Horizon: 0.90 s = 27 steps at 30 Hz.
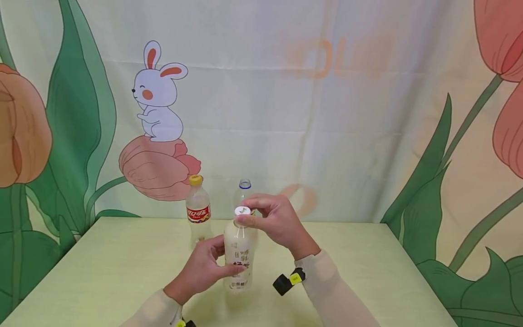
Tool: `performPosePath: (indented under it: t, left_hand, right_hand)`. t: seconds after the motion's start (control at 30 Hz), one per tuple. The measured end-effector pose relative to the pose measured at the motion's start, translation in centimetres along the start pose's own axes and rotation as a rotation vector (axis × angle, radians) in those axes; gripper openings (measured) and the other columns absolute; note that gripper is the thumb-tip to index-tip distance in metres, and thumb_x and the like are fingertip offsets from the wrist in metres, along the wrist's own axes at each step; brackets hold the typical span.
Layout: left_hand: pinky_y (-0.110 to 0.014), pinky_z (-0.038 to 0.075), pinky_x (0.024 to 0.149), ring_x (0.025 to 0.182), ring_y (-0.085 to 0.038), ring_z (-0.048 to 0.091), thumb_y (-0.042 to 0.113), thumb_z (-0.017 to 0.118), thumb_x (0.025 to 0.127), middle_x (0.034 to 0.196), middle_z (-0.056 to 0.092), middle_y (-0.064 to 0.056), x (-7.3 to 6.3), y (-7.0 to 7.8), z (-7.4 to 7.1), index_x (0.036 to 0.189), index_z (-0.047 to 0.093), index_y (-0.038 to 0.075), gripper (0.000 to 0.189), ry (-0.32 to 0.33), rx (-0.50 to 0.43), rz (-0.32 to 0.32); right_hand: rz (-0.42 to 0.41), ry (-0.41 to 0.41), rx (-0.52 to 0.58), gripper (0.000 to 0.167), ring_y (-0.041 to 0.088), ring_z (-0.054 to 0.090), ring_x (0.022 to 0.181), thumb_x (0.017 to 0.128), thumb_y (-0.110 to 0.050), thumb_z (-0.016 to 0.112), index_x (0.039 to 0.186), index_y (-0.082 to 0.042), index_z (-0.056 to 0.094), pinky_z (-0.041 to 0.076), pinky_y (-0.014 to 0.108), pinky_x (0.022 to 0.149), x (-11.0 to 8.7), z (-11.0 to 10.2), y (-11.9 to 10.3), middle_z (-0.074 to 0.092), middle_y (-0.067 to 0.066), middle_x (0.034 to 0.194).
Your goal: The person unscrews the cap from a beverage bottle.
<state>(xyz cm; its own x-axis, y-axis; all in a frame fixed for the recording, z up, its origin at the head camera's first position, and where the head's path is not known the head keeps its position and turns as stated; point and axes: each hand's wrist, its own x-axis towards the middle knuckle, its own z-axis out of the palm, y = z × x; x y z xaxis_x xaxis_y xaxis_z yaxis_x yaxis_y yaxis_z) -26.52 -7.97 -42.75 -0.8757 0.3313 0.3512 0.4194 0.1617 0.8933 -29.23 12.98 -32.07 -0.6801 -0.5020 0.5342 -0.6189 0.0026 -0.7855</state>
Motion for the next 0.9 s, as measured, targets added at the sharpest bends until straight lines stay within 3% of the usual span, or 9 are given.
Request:
performPosePath:
  t: [0.13,0.27,0.43,0.67,0.77,0.9]
  left_hand:
    - [-0.03,0.056,0.102,0.108,-0.015,0.072,0.024,0.091,0.078,0.118,0.076,0.003,0.0,-0.1,-0.1,0.123,0.07,0.019,0.05,-0.03,-0.025,-0.015]
    - [-0.034,0.056,0.103,0.107,-0.014,0.073,0.025,0.091,0.077,0.116,0.076,0.004,0.1,0.0,0.0,0.123,0.07,0.02,0.05,-0.008,-0.019,-0.01]
    - [-0.038,0.057,0.103,0.107,-0.013,0.072,0.025,0.091,0.077,0.116,0.077,0.003,0.2,0.0,0.3,0.124,0.069,0.02,0.052,0.046,-0.005,0.0]
    - [-0.037,0.058,0.101,0.106,-0.014,0.073,0.024,0.092,0.077,0.115,0.077,-0.001,0.4,-0.3,0.6,0.125,0.069,0.018,0.054,0.091,0.016,0.003]
    - [-0.034,0.058,0.101,0.106,-0.014,0.073,0.024,0.092,0.077,0.115,0.077,0.0,0.5,-0.3,0.8,0.125,0.069,0.019,0.054,0.103,0.025,0.005]
    - [-0.03,0.058,0.099,0.105,-0.013,0.073,0.023,0.092,0.076,0.114,0.077,0.0,0.5,-0.2,0.9,0.125,0.069,0.019,0.054,0.104,0.023,0.009]
  right_hand:
    - [-0.006,-0.046,0.02,0.023,0.015,0.067,0.095,0.091,-0.007,0.077,0.109,0.006,0.075,0.059,0.029,0.088,0.2,-0.3,0.4,0.075,-0.004,0.104]
    - [0.019,-0.028,0.04,0.023,0.015,0.067,0.088,0.093,-0.01,0.075,0.111,0.004,0.074,0.059,0.027,0.074,0.3,-0.1,0.9,0.075,-0.002,0.102]
    - [0.062,0.118,0.039,0.021,0.016,0.069,0.086,0.09,-0.01,0.078,0.109,0.0,0.075,0.06,0.029,0.077,-0.1,0.8,1.2,0.076,-0.002,0.097]
    - [0.156,0.365,-0.101,0.022,0.022,0.067,0.087,0.081,-0.023,0.088,0.1,-0.015,0.079,0.056,0.036,0.084,-0.9,2.6,-0.2,0.076,0.002,0.088]
    - [0.178,0.426,-0.128,0.023,0.022,0.067,0.086,0.078,-0.028,0.091,0.096,-0.02,0.08,0.055,0.038,0.083,-1.1,3.3,-0.9,0.076,0.001,0.088]
    - [0.137,0.45,-0.178,0.019,0.019,0.066,0.085,0.079,-0.028,0.09,0.095,-0.022,0.082,0.054,0.033,0.08,-1.2,3.7,-1.2,0.075,-0.001,0.088]
